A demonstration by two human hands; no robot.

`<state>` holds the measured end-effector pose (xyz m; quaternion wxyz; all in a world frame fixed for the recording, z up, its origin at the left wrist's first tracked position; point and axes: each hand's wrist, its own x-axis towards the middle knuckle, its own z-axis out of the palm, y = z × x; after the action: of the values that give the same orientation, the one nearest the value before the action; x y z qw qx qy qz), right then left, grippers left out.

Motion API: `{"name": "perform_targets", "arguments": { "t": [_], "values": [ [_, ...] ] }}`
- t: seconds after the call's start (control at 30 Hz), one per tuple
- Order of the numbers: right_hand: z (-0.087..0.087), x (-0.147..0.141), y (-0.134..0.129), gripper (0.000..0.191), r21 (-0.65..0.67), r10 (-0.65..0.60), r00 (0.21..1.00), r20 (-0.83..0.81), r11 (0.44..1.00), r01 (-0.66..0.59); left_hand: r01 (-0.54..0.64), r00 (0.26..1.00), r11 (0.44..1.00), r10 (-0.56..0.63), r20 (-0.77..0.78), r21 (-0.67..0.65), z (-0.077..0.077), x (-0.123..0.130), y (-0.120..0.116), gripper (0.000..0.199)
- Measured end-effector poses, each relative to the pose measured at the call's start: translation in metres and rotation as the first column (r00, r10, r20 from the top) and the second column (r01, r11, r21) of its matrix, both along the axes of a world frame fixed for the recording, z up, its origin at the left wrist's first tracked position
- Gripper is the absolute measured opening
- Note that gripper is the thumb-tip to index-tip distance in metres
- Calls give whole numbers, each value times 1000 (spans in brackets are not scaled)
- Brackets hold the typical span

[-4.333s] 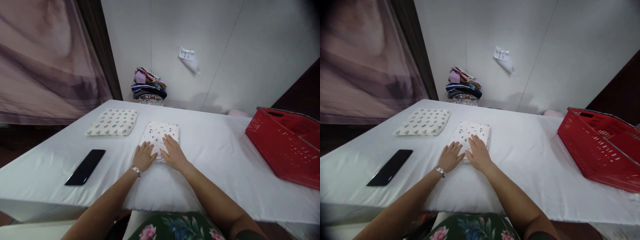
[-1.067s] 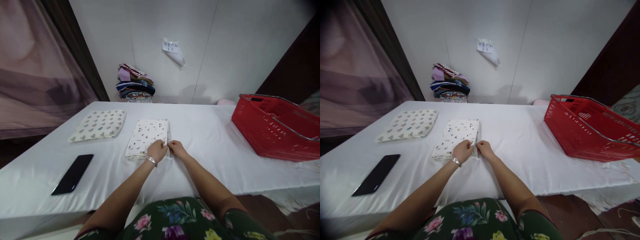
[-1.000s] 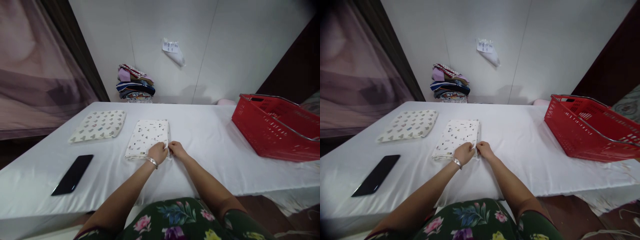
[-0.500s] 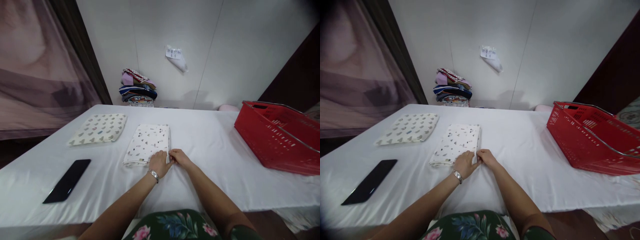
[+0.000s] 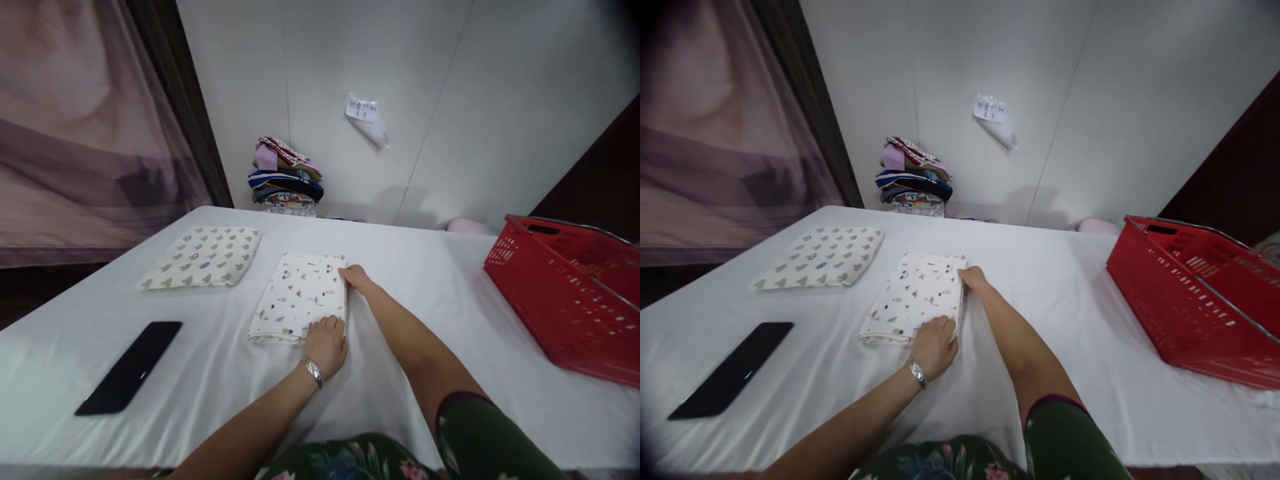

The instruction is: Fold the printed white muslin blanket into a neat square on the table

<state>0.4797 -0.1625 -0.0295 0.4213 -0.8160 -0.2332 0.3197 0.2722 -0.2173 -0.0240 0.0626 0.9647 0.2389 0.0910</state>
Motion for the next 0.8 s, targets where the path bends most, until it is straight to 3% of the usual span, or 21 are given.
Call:
{"name": "perform_targets", "arguments": {
  "t": [0.2, 0.37, 0.5, 0.67, 0.8],
  "values": [
    [-5, 16, 21, 16, -15, 7, 990, 143, 1000, -5, 22, 1000, 999, -22, 7, -27, -1, 0, -1, 16],
    [-10, 13, 20, 17, 13, 10, 992, 126, 1000, -12, 56, 998, 998, -56, 19, -42, -3, 0, 0, 15],
    [-5, 5, 8, 32, 29, 7, 996, 88, 1000, -10, 59, 998, 998, -59, 23, -28, -2, 0, -2, 16],
    [7, -14, -18, 77, 26, -8, 998, 59, 1000, 6, 47, 998, 999, -46, 42, -26, 0, -7, -7, 19],
    [7, -38, -45, 85, 19, 93, 988, 125, 995, -96, 86, 993, 995, -82, 80, -45, 0, -19, -11, 31]
  ]
}}
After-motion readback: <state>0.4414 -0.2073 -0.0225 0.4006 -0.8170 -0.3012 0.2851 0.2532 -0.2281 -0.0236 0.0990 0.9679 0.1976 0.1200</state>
